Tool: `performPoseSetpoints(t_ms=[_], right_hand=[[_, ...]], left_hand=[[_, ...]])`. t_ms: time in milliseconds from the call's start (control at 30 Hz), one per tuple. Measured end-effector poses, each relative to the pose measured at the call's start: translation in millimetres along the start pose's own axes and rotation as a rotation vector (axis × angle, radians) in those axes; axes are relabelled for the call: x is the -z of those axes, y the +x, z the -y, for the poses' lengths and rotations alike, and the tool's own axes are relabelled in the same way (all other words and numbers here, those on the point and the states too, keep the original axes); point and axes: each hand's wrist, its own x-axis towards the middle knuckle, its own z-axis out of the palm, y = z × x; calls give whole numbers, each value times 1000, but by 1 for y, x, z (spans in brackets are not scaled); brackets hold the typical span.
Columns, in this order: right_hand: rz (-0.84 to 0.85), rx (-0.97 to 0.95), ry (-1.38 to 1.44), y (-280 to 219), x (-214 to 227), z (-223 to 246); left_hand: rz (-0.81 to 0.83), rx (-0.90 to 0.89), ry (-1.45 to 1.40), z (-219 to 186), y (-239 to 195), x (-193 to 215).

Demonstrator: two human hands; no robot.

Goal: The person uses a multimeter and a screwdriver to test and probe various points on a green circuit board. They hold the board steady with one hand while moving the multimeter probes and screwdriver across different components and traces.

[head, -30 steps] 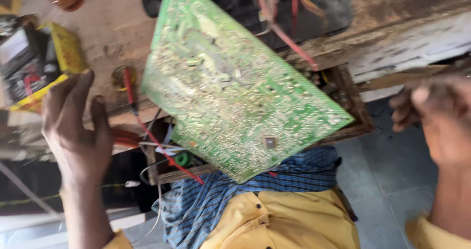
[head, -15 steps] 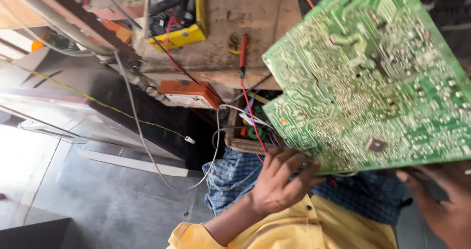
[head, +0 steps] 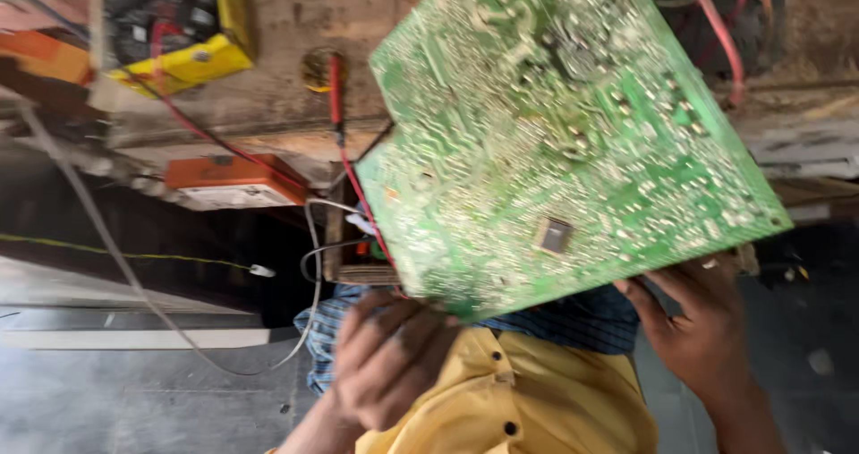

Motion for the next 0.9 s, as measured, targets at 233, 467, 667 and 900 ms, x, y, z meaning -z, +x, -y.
performPoseSetpoints(t_ms=[233,467,667,900], right_hand=[[61,-80,94,-30,17,19],[215,-134,31,-79,12,15],[351,-89,-45,-68,19,3],[320,-75,48,-63,19,-9]], left_hand=[[-8,105,6,9,-1,16],[2,178,17,13,-37,0],[-41,230,-47,14,-42,-12],[-60,251,-46,12,-47,-17]])
